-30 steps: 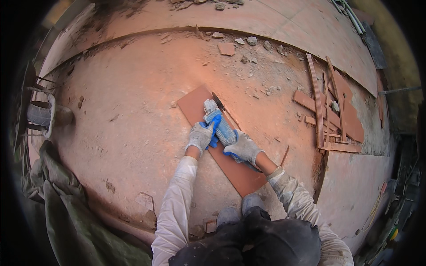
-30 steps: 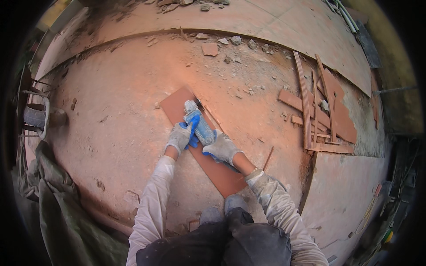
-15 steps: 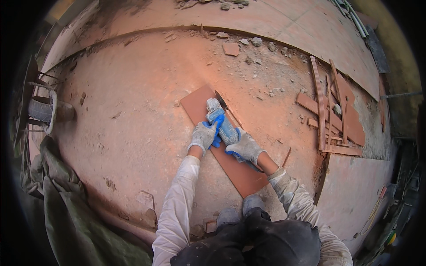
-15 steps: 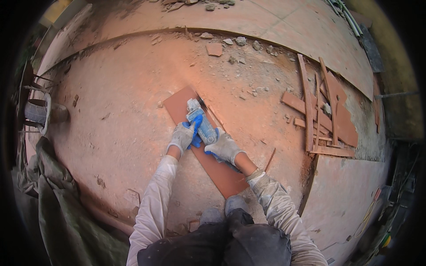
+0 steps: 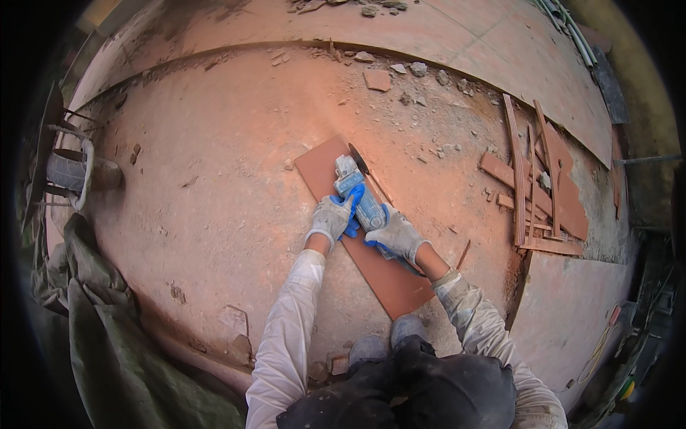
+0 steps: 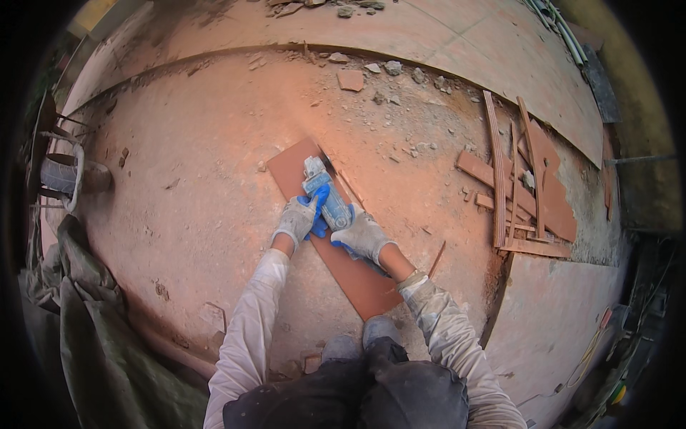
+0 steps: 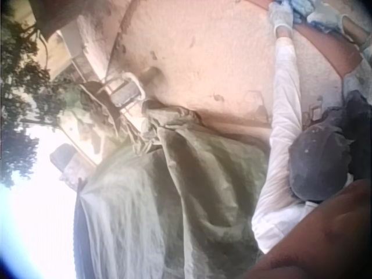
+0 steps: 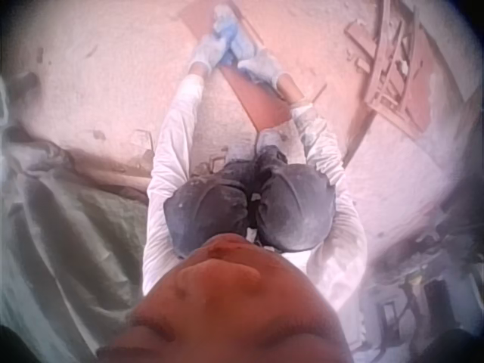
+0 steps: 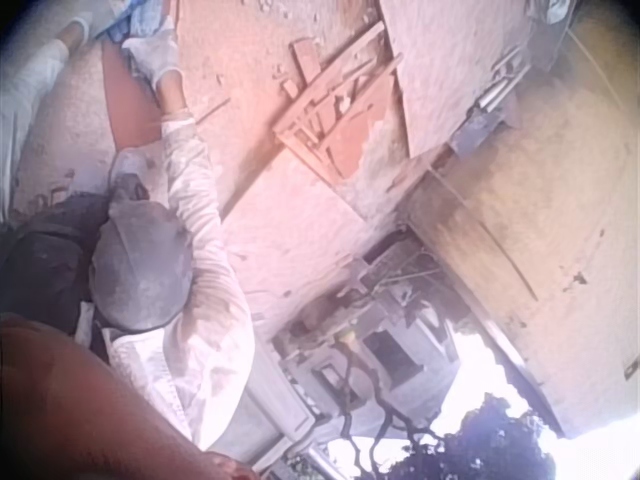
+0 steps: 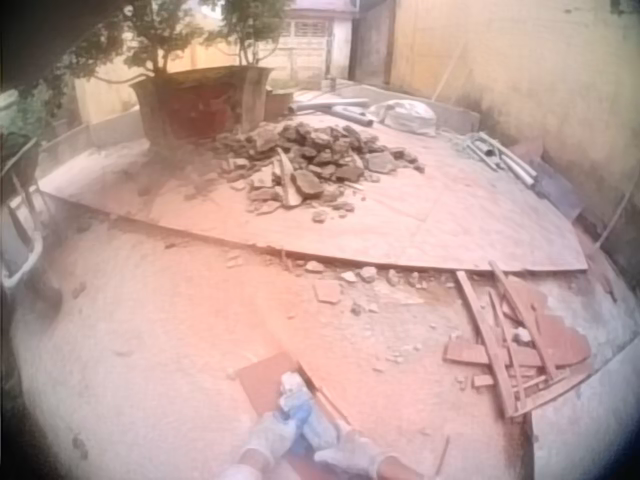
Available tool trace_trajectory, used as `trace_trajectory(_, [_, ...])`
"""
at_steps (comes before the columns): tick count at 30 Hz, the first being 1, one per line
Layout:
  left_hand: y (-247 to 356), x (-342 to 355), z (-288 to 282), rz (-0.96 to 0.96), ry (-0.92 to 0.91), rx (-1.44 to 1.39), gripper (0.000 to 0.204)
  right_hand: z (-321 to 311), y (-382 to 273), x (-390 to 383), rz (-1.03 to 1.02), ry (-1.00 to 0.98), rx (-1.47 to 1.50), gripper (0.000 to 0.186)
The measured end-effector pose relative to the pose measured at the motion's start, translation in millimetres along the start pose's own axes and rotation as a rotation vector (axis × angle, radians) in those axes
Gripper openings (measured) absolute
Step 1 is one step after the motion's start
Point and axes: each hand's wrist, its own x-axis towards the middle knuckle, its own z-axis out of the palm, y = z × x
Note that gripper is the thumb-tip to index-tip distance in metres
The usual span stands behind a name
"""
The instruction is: The person uses a handheld angle grinder to cut a red rectangular tile on the floor, then lifts and repositions the tile to continue cutting along a different edge. The person briefly carries the tile to a tiled area and returns to the work spot to resume cutting.
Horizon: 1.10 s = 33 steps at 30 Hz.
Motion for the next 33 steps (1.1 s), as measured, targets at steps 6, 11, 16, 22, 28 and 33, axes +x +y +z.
trace_trajectory(6, [2.6,-1.9,-0.9,-0.001,-0.006,0.006,0.079,0.7,0.1,1.4,-0.026,-0.011,0.019,0.071])
trace_trajectory(11, [2.1,-2.6,-1.0,0.027,-0.007,-0.005,0.079,0.9,2.1,5.5,-0.056,-0.004,0.017,0.07])
trace_trajectory(16, [2.3,-4.5,-1.5,0.028,-0.009,-0.018,0.077,1.5,2.9,9.9,-0.071,0.007,-0.01,0.071])
trace_trajectory(22, [5.2,-5.7,-3.5,0.014,-0.017,0.001,0.077,1.7,-1.8,11.5,-0.068,0.003,0.005,0.068])
trace_trajectory(28, [8.6,-8.0,-6.4,-0.001,-0.029,0.029,0.083,0.8,-7.5,9.6,-0.063,0.001,0.028,0.065])
trace_trajectory(33, [8.9,-10.8,-5.5,0.034,0.028,0.025,0.083,2.7,-5.3,12.5,-0.028,-0.007,0.063,0.066])
